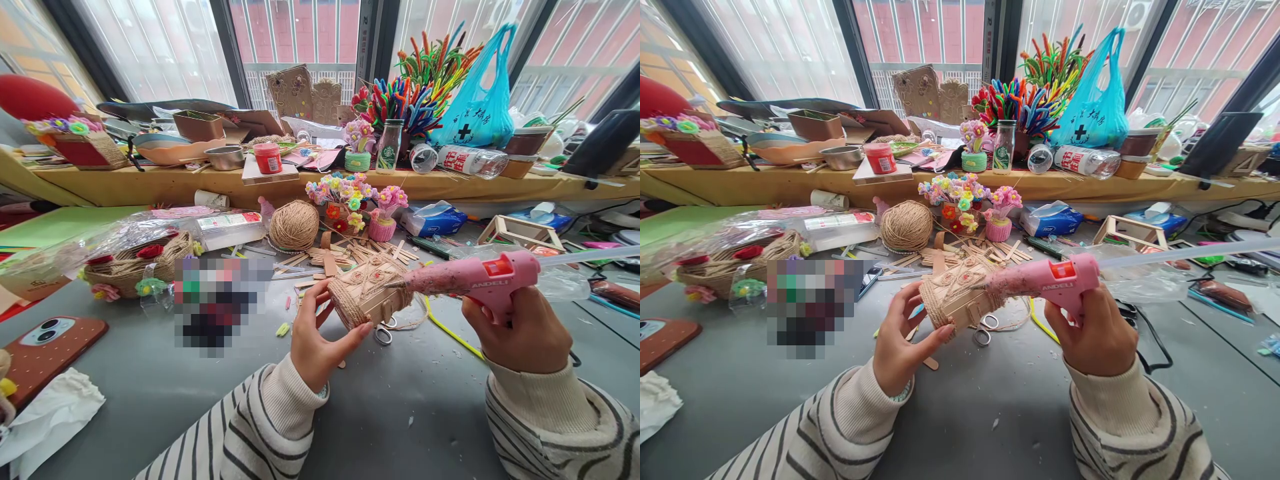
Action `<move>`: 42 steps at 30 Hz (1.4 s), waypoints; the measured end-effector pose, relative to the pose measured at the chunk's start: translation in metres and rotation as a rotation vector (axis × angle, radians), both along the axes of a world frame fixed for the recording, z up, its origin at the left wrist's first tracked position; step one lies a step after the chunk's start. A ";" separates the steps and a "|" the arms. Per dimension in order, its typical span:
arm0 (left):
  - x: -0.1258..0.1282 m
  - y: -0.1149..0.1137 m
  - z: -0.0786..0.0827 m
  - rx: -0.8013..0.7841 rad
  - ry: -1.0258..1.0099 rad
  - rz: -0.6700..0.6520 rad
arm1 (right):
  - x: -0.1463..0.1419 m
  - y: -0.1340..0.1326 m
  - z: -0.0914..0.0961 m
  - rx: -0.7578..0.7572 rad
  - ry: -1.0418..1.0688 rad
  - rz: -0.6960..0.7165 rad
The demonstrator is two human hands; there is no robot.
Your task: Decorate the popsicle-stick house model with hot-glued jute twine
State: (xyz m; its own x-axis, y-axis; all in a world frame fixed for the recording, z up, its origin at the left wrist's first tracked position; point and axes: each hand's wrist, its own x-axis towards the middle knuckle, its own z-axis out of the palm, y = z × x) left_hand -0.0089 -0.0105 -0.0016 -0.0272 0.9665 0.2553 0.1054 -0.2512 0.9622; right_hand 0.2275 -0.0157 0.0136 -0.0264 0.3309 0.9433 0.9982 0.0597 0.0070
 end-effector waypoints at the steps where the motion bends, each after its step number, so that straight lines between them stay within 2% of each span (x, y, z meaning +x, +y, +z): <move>1: 0.000 0.000 0.000 0.000 0.000 -0.002 | 0.001 0.001 0.001 0.036 -0.046 0.035; 4: -0.001 0.001 0.000 0.000 -0.001 -0.010 | 0.004 0.003 0.002 0.095 -0.130 0.080; 8: -0.001 0.001 0.000 -0.009 -0.004 -0.007 | 0.005 0.004 0.002 0.087 -0.108 0.009; 19: -0.002 0.002 -0.002 -0.018 -0.008 0.002 | 0.006 0.005 0.001 0.148 -0.141 -0.033; 27: -0.002 0.002 -0.003 -0.013 -0.004 0.001 | 0.005 0.004 0.000 0.139 -0.140 -0.069; 42: -0.003 0.002 -0.003 -0.015 -0.013 -0.008 | 0.008 0.004 0.000 0.124 -0.123 -0.025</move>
State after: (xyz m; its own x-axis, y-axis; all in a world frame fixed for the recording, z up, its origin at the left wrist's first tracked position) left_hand -0.0114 -0.0082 -0.0048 -0.0226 0.9704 0.2405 0.0910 -0.2376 0.9671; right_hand 0.2358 -0.0122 0.0135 -0.1369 0.2138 0.9672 0.9906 0.0255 0.1345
